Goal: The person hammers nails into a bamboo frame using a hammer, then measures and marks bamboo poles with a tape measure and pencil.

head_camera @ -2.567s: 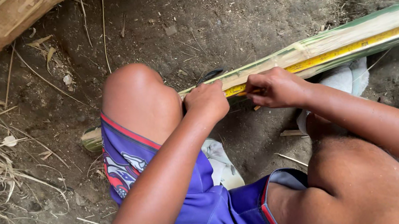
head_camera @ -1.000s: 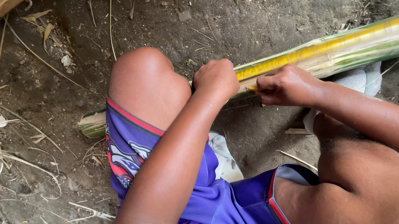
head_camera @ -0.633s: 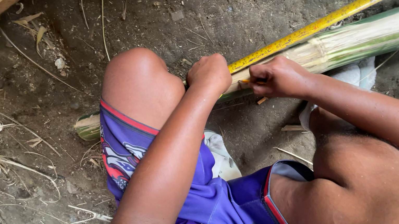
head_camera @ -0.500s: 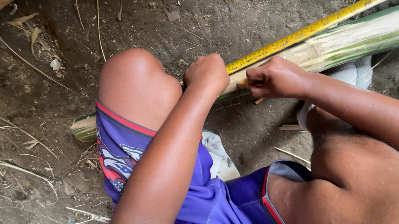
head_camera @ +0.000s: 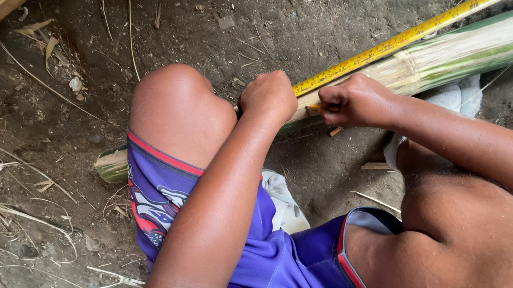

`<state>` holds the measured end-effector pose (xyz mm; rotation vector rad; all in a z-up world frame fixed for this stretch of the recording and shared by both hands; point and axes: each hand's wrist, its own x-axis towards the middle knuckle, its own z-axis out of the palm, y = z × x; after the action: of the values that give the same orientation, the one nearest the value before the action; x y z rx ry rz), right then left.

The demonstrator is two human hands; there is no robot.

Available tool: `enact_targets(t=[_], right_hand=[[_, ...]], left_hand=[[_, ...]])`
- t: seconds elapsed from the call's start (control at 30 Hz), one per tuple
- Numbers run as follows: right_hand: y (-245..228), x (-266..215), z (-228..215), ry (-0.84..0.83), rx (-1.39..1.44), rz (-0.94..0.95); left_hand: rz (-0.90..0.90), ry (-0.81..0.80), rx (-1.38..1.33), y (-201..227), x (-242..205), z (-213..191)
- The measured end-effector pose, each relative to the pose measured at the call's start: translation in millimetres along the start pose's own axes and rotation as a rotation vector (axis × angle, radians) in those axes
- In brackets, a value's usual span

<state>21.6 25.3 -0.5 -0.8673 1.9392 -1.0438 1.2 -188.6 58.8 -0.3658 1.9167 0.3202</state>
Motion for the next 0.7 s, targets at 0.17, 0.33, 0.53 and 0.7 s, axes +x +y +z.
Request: enact_targets(t=[0.17, 0.33, 0.53, 0.7], right_hand=[[-5.9, 2.1, -2.3, -0.188, -0.267, -0.032], [-0.2, -24.1, -45.2, 0.129, 0.21, 0.141], [15.4, -83.5, -86.7, 0.689, 0.584, 0.377], [21.1, -103.3, -110.1, 1.137, 1.02, 0.445]], left_hand=[[0.015, 0.033, -0.013, -2.5, 4.6, 5.6], [0.127, 0.095, -0.033, 3.0, -2.8, 1.2], [0.311, 0.112, -0.127, 8.0, 22.7, -19.2], [0.374, -0.005, -0.191, 25.3, 49.2, 11.6]])
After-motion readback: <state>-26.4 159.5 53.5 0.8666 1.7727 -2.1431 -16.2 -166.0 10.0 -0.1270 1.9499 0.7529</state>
